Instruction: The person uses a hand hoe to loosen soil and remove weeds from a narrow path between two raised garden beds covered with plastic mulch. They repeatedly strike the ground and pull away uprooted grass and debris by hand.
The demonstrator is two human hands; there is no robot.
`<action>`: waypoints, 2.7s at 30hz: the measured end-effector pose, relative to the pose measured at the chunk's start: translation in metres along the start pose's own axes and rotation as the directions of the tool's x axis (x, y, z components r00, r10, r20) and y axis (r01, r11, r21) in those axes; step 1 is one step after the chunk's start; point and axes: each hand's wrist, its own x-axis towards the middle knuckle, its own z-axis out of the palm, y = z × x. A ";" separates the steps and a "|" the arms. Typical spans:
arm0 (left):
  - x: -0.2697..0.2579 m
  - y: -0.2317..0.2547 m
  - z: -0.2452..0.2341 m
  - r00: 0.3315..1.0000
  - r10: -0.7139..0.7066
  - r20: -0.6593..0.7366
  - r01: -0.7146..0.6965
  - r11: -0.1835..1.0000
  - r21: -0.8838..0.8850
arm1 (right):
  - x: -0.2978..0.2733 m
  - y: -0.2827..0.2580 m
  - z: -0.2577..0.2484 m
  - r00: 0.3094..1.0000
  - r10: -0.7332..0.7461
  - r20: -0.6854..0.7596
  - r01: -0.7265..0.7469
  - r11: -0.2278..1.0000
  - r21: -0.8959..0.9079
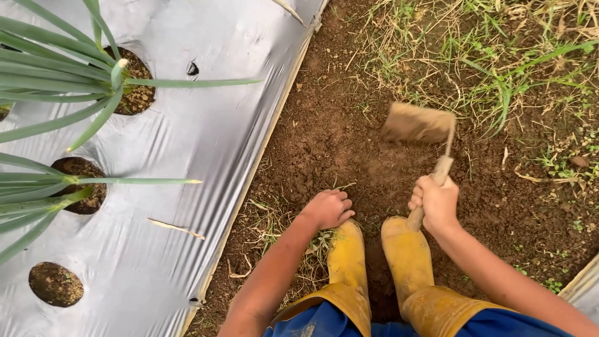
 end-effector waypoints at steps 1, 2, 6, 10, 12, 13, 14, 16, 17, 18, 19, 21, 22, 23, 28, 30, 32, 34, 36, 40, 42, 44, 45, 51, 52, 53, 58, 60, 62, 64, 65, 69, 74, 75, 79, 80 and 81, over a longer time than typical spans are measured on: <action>-0.007 0.000 0.000 1.000 -0.003 0.002 0.003 1.000 0.000 | -0.024 -0.007 0.005 1.000 0.002 0.003 -0.002 1.000 0.000; -0.011 -0.002 -0.001 0.998 0.022 -0.057 -0.020 0.999 0.038 | -0.046 -0.017 0.009 0.999 -0.020 0.041 0.026 0.989 -0.146; -0.010 0.003 -0.005 0.939 0.226 -0.259 -0.191 0.969 0.154 | -0.068 0.042 0.002 0.958 0.265 0.108 -0.239 0.948 -0.208; 0.023 0.027 -0.027 0.828 0.394 -0.398 -0.304 0.913 0.271 | -0.051 0.076 -0.010 0.918 0.315 0.241 -0.248 0.930 -0.273; 0.036 0.045 -0.050 0.839 0.401 -0.368 -0.337 0.914 0.227 | -0.049 0.082 -0.016 0.905 0.338 0.260 -0.263 0.923 -0.282; 0.037 0.041 -0.043 0.834 0.409 -0.369 -0.348 0.910 0.224 | -0.050 0.074 -0.016 0.908 0.336 0.250 -0.265 0.923 -0.278; 0.039 0.036 -0.037 0.922 0.341 -0.186 -0.302 0.930 0.210 | -0.049 0.065 -0.015 0.934 0.297 0.200 -0.247 0.938 -0.241; 0.042 0.027 -0.029 0.966 0.260 0.005 -0.255 0.945 0.204 | -0.053 0.031 -0.010 0.955 0.260 0.143 -0.228 0.951 -0.207; 0.041 0.024 -0.027 0.968 0.248 0.037 -0.250 0.948 0.196 | -0.059 0.007 -0.006 0.975 0.190 0.113 -0.170 0.971 -0.169; 0.038 0.019 -0.025 0.970 0.232 0.073 -0.242 0.952 0.189 | -0.064 -0.016 0.001 0.989 0.123 0.084 -0.111 0.985 -0.130; 0.035 0.020 -0.028 0.970 0.231 0.076 -0.241 0.952 0.188 | -0.045 -0.011 -0.012 0.988 0.127 0.085 -0.115 0.985 -0.129; 0.029 0.017 -0.036 0.973 0.223 0.062 -0.228 0.969 0.090 | -0.006 -0.001 -0.035 0.998 -0.055 0.034 0.059 0.992 -0.110; 0.027 0.016 -0.035 0.973 0.223 0.066 -0.228 0.970 0.089 | 0.001 -0.012 -0.036 0.998 -0.052 0.034 0.055 0.992 -0.109; 0.025 0.015 -0.034 0.969 0.247 0.006 -0.247 0.964 0.099 | 0.009 -0.022 -0.036 0.994 -0.086 -0.060 0.087 0.996 0.014; 0.031 0.009 -0.007 0.915 0.361 -0.181 -0.327 0.925 0.192 | -0.041 0.008 -0.030 0.979 -0.096 -0.178 0.090 0.995 -0.045; 0.038 0.021 -0.026 0.831 0.499 -0.246 -0.445 0.862 0.243 | -0.067 0.043 -0.031 0.975 0.212 0.072 -0.194 0.960 -0.203; 0.049 0.031 -0.031 0.822 0.518 -0.237 -0.466 0.851 0.243 | -0.056 0.043 -0.036 0.972 0.223 0.080 -0.204 0.959 -0.196; 0.054 0.037 -0.028 0.813 0.537 -0.223 -0.486 0.838 0.248 | -0.055 0.036 -0.037 0.968 0.233 0.091 -0.214 0.960 -0.182; 0.060 0.042 -0.016 0.794 0.556 -0.247 -0.508 0.829 0.233 | -0.060 0.020 -0.039 0.977 0.208 0.045 -0.201 0.971 -0.128; 0.063 0.038 -0.021 0.792 0.572 -0.215 -0.526 0.817 0.234 | -0.043 -0.011 -0.042 0.993 0.113 -0.018 -0.114 0.990 -0.087; 0.064 0.037 -0.023 0.810 0.560 -0.172 -0.520 0.822 0.231 | -0.043 -0.048 -0.036 0.996 -0.002 -0.089 -0.001 1.000 -0.030; 0.065 0.044 -0.033 0.807 0.570 -0.155 -0.529 0.814 0.238 | -0.048 -0.026 -0.034 0.989 -0.097 -0.110 0.092 0.995 -0.048; 0.066 0.047 -0.037 0.805 0.576 -0.140 -0.536 0.808 0.245 | -0.050 -0.015 -0.033 0.973 -0.192 -0.126 0.184 0.980 -0.071; 0.080 0.054 -0.034 0.791 0.545 -0.277 -0.479 0.834 0.273 | -0.062 0.038 -0.038 0.955 0.270 0.124 -0.249 0.955 -0.165; 0.080 0.054 -0.028 0.792 0.545 -0.277 -0.478 0.834 0.274 | -0.063 0.036 -0.038 0.955 0.269 0.125 -0.247 0.955 -0.165; 0.081 0.055 -0.023 0.816 0.520 -0.252 -0.444 0.844 0.301 | -0.064 0.035 -0.038 0.954 0.272 0.127 -0.251 0.955 -0.160; 0.085 0.048 -0.004 0.873 0.452 -0.184 -0.376 0.863 0.339 | -0.051 0.000 -0.028 0.969 0.235 0.076 -0.222 0.963 -0.149; 0.081 0.047 -0.009 0.884 0.429 -0.187 -0.367 0.883 0.292 | -0.029 -0.010 -0.025 0.997 0.078 0.022 -0.076 0.993 -0.088; 0.077 0.044 -0.007 0.899 0.402 -0.172 -0.351 0.898 0.266 | -0.019 -0.046 -0.019 0.999 -0.002 -0.032 0.001 0.999 -0.052; 0.071 0.042 -0.011 0.911 0.381 -0.157 -0.339 0.910 0.239 | -0.001 -0.063 -0.018 0.992 -0.081 -0.095 0.080 0.997 -0.019; 0.068 0.041 -0.015 0.919 0.364 -0.153 -0.324 0.917 0.231 | 0.014 -0.061 -0.019 0.985 -0.103 -0.138 0.108 0.994 0.031; 0.071 0.038 0.016 0.942 0.304 -0.143 -0.265 0.935 0.237 | -0.026 -0.042 -0.011 0.975 -0.171 -0.140 0.159 0.982 -0.099; 0.083 0.044 0.008 0.908 0.326 -0.265 -0.250 0.926 0.284 | -0.043 0.027 -0.024 0.993 0.121 0.005 -0.118 0.976 -0.183; 0.084 0.044 0.011 0.906 0.327 -0.268 -0.241 0.921 0.307 | -0.047 0.017 -0.023 0.987 0.154 0.053 -0.144 0.976 -0.163; 0.087 0.045 0.009 0.923 0.311 -0.227 -0.245 0.929 0.276 | -0.045 -0.016 -0.031 0.997 0.038 -0.069 -0.044 0.995 -0.086; 0.088 0.044 0.013 0.929 0.298 -0.219 -0.238 0.935 0.261 | -0.031 -0.012 -0.042 0.998 -0.004 -0.067 -0.001 0.997 -0.080; 0.088 0.043 0.016 0.935 0.284 -0.211 -0.230 0.941 0.247 | -0.017 -0.007 -0.052 0.997 -0.047 -0.065 0.042 0.996 -0.075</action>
